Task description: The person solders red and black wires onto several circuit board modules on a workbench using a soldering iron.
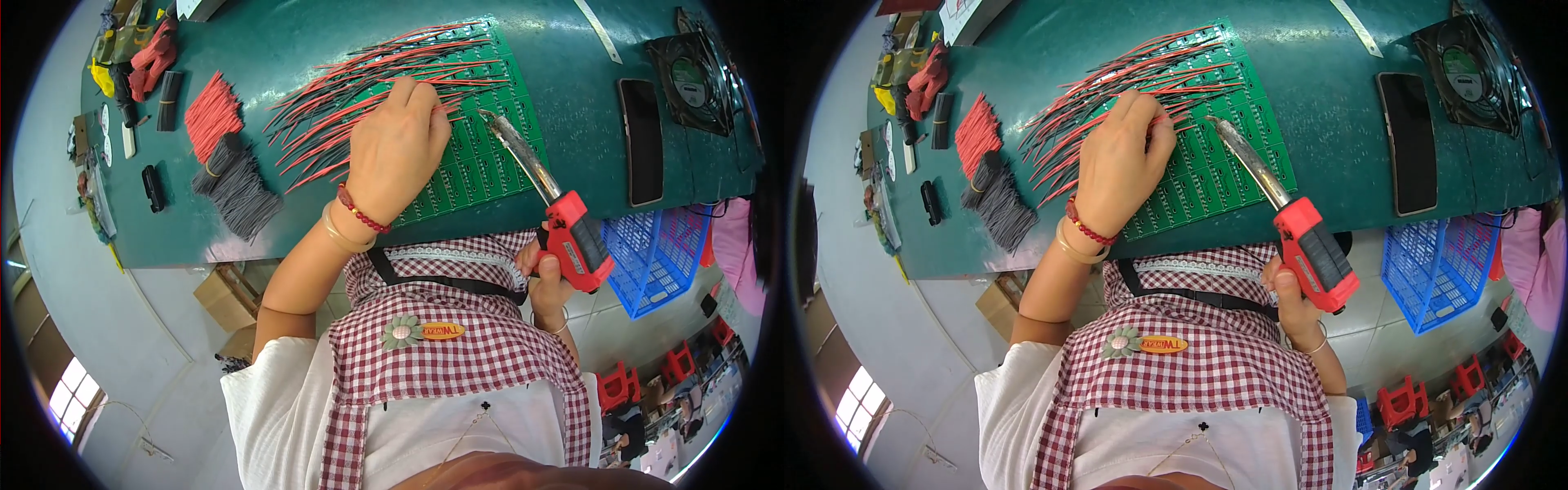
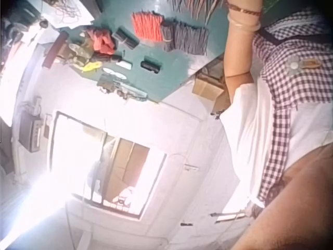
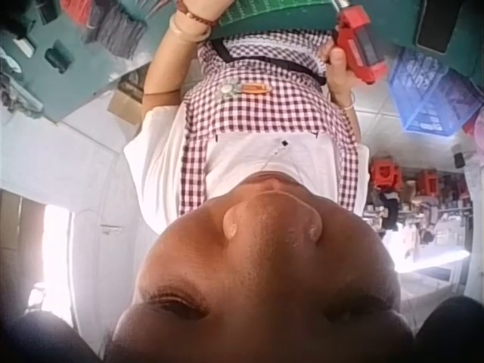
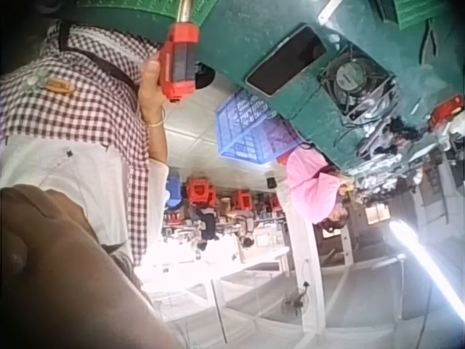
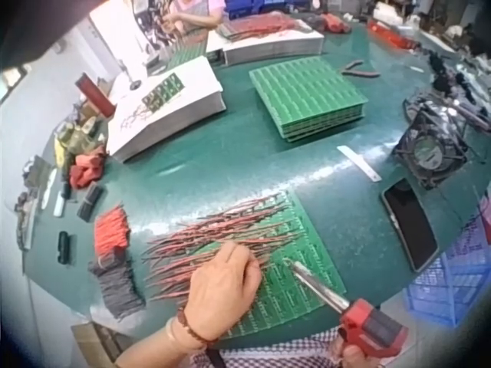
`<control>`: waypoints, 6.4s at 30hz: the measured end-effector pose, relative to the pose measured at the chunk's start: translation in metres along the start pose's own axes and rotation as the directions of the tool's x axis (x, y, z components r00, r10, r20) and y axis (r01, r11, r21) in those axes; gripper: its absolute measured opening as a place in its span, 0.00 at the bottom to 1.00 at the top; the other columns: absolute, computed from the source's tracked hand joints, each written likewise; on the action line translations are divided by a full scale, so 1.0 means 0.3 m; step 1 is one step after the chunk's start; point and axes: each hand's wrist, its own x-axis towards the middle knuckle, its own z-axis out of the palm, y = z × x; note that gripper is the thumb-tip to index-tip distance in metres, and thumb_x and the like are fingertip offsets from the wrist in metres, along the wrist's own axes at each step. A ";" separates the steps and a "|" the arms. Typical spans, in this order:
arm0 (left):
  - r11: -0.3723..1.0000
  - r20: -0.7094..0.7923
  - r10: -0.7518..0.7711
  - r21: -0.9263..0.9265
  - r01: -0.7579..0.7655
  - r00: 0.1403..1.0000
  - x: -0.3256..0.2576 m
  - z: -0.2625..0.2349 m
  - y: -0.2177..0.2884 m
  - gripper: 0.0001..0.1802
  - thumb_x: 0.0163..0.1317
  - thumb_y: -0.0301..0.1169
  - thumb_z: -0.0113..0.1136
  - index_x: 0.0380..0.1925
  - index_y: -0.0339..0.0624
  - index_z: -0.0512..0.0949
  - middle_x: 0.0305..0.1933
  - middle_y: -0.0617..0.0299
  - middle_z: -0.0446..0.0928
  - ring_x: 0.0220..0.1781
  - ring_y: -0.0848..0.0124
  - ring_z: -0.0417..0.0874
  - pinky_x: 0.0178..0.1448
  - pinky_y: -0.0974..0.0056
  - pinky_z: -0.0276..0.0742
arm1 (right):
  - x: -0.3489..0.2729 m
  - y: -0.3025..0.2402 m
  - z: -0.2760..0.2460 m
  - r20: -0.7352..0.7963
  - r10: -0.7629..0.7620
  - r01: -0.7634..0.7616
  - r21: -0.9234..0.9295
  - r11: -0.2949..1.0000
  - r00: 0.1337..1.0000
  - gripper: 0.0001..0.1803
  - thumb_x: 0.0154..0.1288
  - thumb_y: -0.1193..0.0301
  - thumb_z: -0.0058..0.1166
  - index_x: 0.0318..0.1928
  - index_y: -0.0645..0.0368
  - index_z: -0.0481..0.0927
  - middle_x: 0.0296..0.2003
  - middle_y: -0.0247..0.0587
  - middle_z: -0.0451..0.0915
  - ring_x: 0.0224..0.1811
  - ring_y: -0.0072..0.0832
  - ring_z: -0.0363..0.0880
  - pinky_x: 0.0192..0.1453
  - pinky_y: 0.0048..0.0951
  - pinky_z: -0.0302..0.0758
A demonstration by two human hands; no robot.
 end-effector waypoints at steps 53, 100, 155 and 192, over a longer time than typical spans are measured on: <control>0.990 0.054 0.139 0.002 -0.140 0.989 0.054 0.039 0.018 0.07 0.54 0.28 0.56 0.20 0.38 0.75 0.26 0.53 0.72 0.31 0.56 0.76 0.37 0.55 0.71 | -0.005 -0.006 -0.022 -0.030 0.029 -0.031 -0.075 0.997 0.999 0.26 0.68 0.60 0.50 0.56 0.67 0.64 0.22 0.36 0.68 0.21 0.22 0.66 0.28 0.27 0.68; 0.982 -0.023 0.186 0.016 -0.186 0.982 0.053 0.049 0.018 0.08 0.54 0.27 0.56 0.20 0.35 0.74 0.23 0.52 0.71 0.26 0.54 0.75 0.31 0.53 0.71 | 0.002 -0.024 -0.006 -0.054 -0.047 0.045 -0.027 0.999 0.997 0.32 0.67 0.54 0.50 0.59 0.68 0.62 0.22 0.34 0.66 0.20 0.21 0.65 0.26 0.26 0.68; 0.963 0.074 0.219 0.145 -0.228 0.973 0.102 0.035 0.046 0.10 0.56 0.30 0.53 0.19 0.39 0.73 0.23 0.55 0.74 0.27 0.56 0.77 0.31 0.53 0.68 | 0.023 -0.017 -0.020 -0.047 -0.006 0.006 -0.006 1.000 0.999 0.28 0.69 0.59 0.48 0.61 0.66 0.62 0.21 0.34 0.65 0.21 0.22 0.64 0.28 0.27 0.67; 0.986 0.125 0.134 -0.121 -0.119 0.983 0.075 0.060 0.077 0.07 0.62 0.24 0.52 0.37 0.33 0.66 0.31 0.43 0.74 0.33 0.46 0.77 0.35 0.51 0.72 | 0.030 0.005 -0.079 -0.132 -0.077 0.082 0.031 0.996 0.988 0.23 0.70 0.65 0.47 0.59 0.66 0.64 0.21 0.34 0.67 0.20 0.20 0.64 0.27 0.25 0.67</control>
